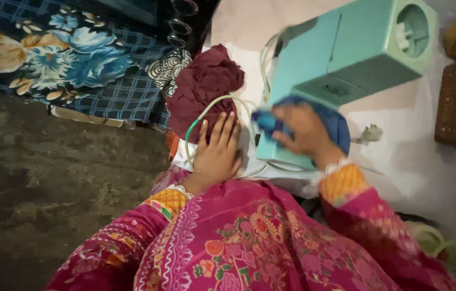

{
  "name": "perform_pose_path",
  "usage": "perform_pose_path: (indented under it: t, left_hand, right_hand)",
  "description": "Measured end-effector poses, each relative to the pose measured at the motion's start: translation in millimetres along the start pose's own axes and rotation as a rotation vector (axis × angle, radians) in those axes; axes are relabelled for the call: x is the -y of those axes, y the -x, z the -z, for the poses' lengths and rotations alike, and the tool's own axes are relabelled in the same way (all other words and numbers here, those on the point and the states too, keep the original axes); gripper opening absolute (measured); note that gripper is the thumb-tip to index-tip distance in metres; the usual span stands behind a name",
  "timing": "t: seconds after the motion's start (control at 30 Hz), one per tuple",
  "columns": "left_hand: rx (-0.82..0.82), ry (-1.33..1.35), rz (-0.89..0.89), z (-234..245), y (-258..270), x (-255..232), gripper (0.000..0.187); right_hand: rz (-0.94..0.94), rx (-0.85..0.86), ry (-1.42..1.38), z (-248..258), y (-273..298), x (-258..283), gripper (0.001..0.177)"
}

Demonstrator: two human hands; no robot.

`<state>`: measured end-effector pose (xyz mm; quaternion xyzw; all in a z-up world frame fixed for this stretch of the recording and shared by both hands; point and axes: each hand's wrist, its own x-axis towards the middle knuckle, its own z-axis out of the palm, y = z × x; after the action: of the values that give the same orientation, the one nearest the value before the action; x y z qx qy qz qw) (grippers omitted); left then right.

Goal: The person wipes the exterior of a light green sewing machine with a blue cloth. They clean the top, sides, and front of the machine, turning it over to wipe the bottom surface as well.

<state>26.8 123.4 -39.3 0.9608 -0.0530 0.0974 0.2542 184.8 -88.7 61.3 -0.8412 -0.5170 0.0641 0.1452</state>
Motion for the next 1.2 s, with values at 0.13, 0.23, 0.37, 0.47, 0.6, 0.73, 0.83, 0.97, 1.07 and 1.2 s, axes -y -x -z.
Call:
perform_pose_path:
  t: [0.13, 0.23, 0.37, 0.47, 0.6, 0.73, 0.83, 0.97, 1.07, 1.2]
  left_hand:
    - [-0.021, -0.005, -0.020, 3, 0, 1, 0.073]
    - [-0.003, 0.003, -0.029, 6, -1, 0, 0.075]
    - [0.030, 0.027, -0.011, 6, -3, 0, 0.081]
    - [0.009, -0.032, -0.019, 6, 1, -2, 0.080]
    - [0.055, -0.054, 0.000, 7, -2, -4, 0.087]
    - [0.080, 0.008, 0.028, 8, -3, -6, 0.086]
    - [0.105, -0.042, 0.028, 9, -6, -8, 0.085]
    - [-0.020, -0.062, 0.004, 9, -4, -10, 0.078]
    - [-0.054, -0.056, -0.005, 9, -4, -13, 0.073]
    - [-0.080, -0.053, -0.028, 11, -2, -13, 0.069]
  right_hand:
    - [-0.061, -0.107, 0.023, 10, -12, -11, 0.053]
    - [-0.147, -0.161, -0.140, 5, 2, 17, 0.057]
    - [-0.111, -0.058, -0.069, 4, 26, 52, 0.065]
    - [-0.056, -0.001, -0.135, 4, 37, 65, 0.065]
    - [0.001, 0.066, -0.188, 5, 32, 58, 0.065]
    - [0.040, 0.035, -0.112, -3, 8, 39, 0.059]
    - [0.006, 0.045, -0.040, -7, -18, 25, 0.054]
    - [0.013, -0.060, -0.042, -6, -37, 15, 0.052]
    - [-0.048, -0.064, -0.070, 0, -33, 11, 0.054]
    - [-0.182, -0.103, -0.054, 5, 4, 0, 0.063]
